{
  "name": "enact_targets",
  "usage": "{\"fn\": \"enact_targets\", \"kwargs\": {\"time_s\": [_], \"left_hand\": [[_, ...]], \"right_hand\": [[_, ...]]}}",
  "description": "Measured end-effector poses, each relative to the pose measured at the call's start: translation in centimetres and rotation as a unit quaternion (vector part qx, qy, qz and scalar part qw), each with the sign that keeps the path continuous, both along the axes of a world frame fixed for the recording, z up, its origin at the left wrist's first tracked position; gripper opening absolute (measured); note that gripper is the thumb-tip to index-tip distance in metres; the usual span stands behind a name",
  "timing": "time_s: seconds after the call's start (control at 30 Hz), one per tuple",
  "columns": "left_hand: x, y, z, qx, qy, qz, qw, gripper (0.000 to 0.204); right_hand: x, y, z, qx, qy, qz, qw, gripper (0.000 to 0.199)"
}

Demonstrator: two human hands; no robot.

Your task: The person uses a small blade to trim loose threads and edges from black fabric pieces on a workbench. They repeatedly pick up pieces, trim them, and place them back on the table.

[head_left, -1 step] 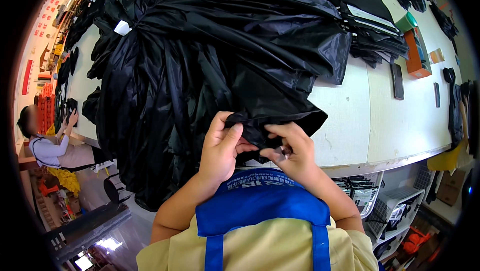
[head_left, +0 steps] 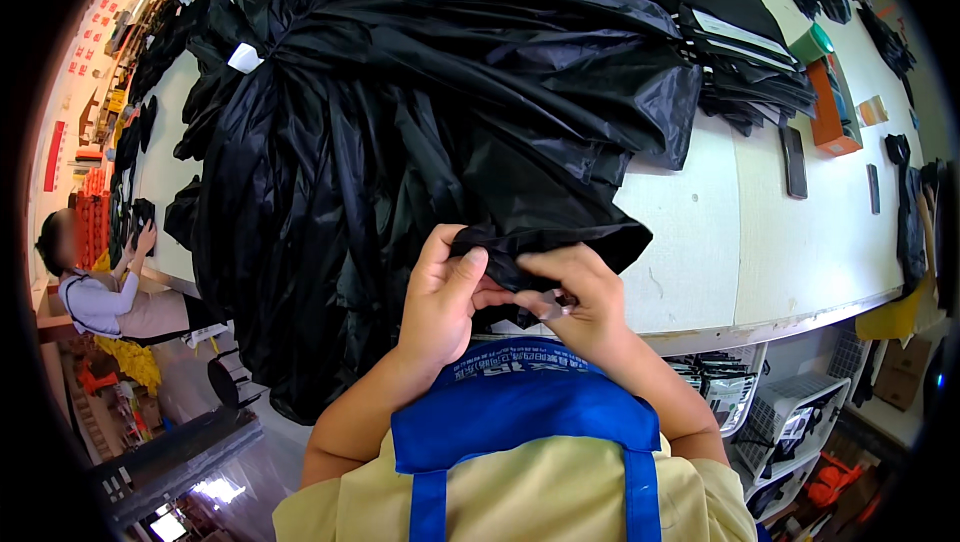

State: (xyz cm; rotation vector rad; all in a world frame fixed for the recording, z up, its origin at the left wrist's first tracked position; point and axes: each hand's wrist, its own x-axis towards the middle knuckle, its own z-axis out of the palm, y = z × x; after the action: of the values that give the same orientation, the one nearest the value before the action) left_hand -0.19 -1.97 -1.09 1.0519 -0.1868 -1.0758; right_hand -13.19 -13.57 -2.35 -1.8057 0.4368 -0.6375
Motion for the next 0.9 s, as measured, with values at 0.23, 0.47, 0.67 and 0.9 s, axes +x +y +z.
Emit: {"fn": "enact_targets", "kwargs": {"time_s": [0.23,0.47,0.67,0.9], "left_hand": [[-0.1,0.2,-0.5,0.027,0.006,-0.015,1.000,0.024],[-0.4,0.2,-0.7,0.008,-0.024,0.009,1.000,0.014],[-0.5,0.4,-0.8,0.000,-0.077,0.015,0.997,0.014],[-1.1,-0.1,-0.5,-0.001,-0.044,0.022,0.999,0.019]], "right_hand": [[1.2,0.0,-1.3,0.023,-0.067,-0.021,0.997,0.016],[0.0,0.7,-2.1,0.350,-0.069,0.027,0.934,0.020],[-2.6,-1.3,-1.0,0.150,0.102,0.039,0.983,0.029],[-1.6,-0.9,-1.2,0.128,0.089,0.004,0.988,0.032]]}}
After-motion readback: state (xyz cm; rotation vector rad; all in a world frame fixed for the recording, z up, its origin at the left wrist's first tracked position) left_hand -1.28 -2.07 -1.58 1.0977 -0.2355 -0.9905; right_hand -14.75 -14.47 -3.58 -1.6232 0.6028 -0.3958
